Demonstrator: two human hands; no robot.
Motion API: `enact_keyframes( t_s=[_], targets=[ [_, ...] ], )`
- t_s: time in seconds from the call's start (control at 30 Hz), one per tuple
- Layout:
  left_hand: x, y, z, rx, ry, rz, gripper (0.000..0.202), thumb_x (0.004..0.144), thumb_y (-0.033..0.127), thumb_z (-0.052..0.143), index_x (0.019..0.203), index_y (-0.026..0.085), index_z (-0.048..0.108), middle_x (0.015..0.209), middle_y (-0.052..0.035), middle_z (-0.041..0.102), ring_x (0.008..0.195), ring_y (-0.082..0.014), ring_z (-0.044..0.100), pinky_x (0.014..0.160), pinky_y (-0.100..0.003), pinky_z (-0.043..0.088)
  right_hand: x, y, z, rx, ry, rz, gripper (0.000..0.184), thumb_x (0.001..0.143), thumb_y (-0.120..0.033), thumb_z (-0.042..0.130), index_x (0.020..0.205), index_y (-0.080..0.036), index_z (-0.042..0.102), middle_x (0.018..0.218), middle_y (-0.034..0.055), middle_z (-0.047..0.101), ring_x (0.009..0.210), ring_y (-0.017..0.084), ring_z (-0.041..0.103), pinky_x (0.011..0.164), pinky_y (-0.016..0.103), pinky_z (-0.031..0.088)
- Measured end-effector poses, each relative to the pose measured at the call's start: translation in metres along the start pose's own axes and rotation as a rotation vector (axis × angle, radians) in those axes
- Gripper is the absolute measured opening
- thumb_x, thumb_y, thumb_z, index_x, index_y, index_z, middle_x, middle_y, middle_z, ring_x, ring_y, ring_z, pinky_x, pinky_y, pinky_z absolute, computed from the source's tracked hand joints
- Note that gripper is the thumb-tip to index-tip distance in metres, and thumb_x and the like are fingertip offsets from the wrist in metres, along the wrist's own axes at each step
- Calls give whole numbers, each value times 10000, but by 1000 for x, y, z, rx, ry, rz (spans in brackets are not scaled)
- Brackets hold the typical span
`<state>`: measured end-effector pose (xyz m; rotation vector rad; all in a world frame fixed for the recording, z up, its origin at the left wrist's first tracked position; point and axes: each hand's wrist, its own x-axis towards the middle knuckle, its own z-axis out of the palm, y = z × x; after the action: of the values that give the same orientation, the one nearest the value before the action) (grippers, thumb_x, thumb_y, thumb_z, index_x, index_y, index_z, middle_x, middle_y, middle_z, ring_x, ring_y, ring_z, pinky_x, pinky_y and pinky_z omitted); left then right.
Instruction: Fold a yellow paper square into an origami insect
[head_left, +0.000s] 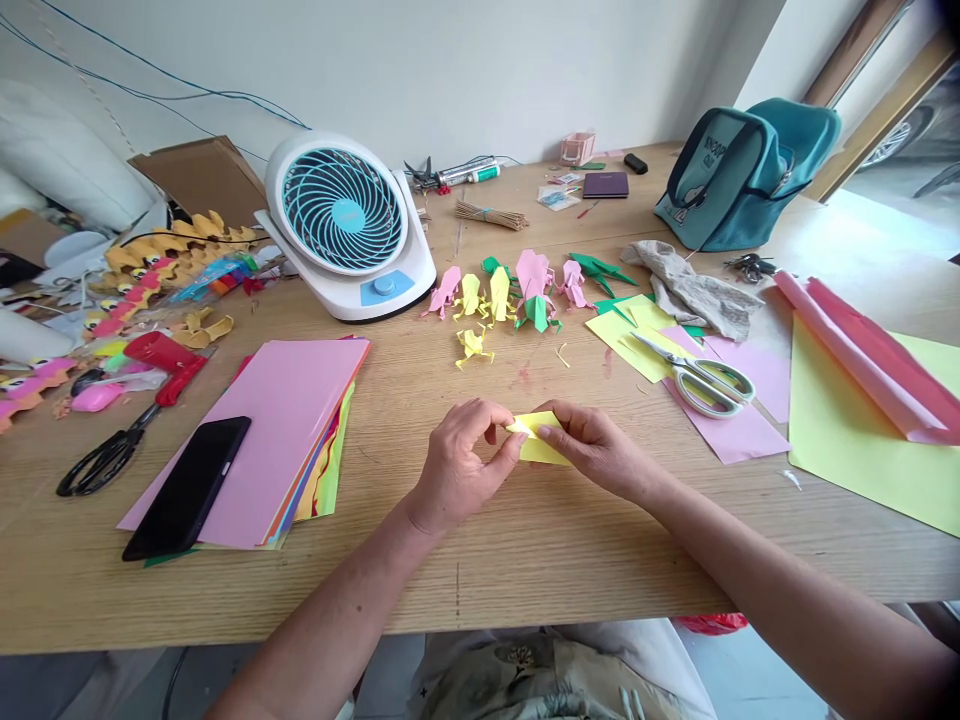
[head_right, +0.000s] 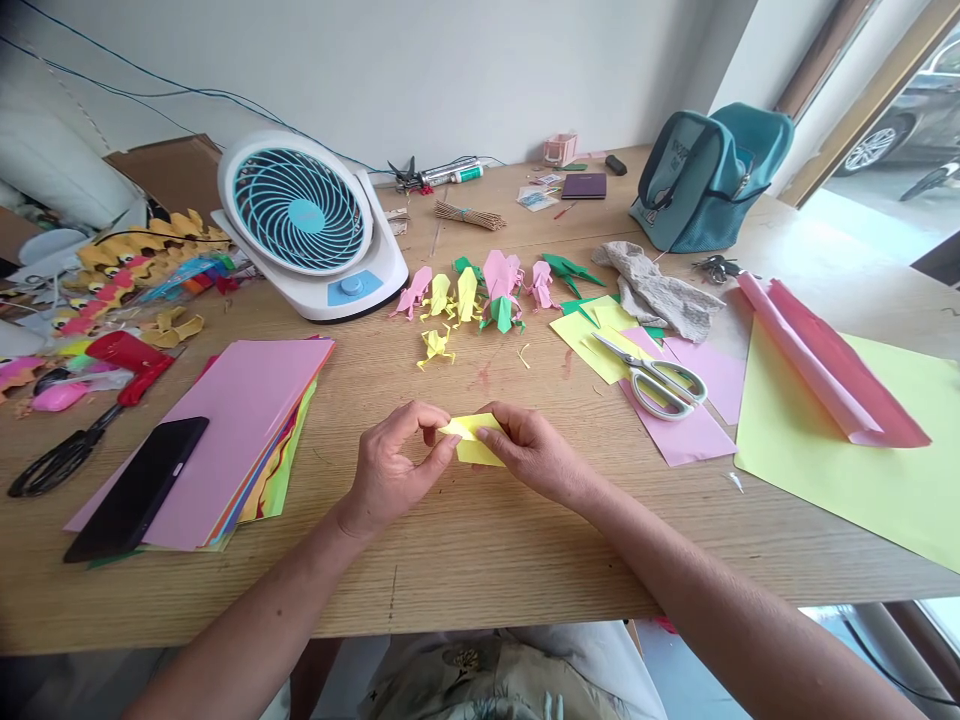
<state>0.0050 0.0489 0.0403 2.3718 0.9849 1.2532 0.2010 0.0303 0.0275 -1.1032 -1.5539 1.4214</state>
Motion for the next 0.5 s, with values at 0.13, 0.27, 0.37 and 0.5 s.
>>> enact_keyframes(
  t_s=[0.13,0.27,0.37,0.5],
  targets=[
    [0,-1,1,7,16,-84,78,853,192,639,821,205,569,718,23,598,651,-117,533,663,-258,455,0,0,1,-20,8,1,378,910,-551,571,981,-184,626,777,4,575,692,146,489,593,249,367],
    [1,0,1,-13,22,-145,90,824,156,659,836,199,580,727,31,602,654,-111,527,671,-254,453,0,0,1,12,-18,5,365,915,-531,564,1014,-184,620,813,16,590,749,167,540,650,264,416],
    [2,-1,2,-29,-3,-194,95,817,151,658,790,196,578,729,20,603,676,-124,516,671,-268,445,0,0,2,-7,-6,8,343,922,-499,560,1041,-183,620,833,23,611,759,173,563,674,273,442],
    [3,-4,2,-104,-30,-210,53,812,160,675,796,187,632,811,-10,608,727,-129,532,658,-255,448,-1,3,3,-149,37,-40,288,954,-418,527,1099,-191,629,850,22,644,757,170,575,677,269,444]
  ],
)
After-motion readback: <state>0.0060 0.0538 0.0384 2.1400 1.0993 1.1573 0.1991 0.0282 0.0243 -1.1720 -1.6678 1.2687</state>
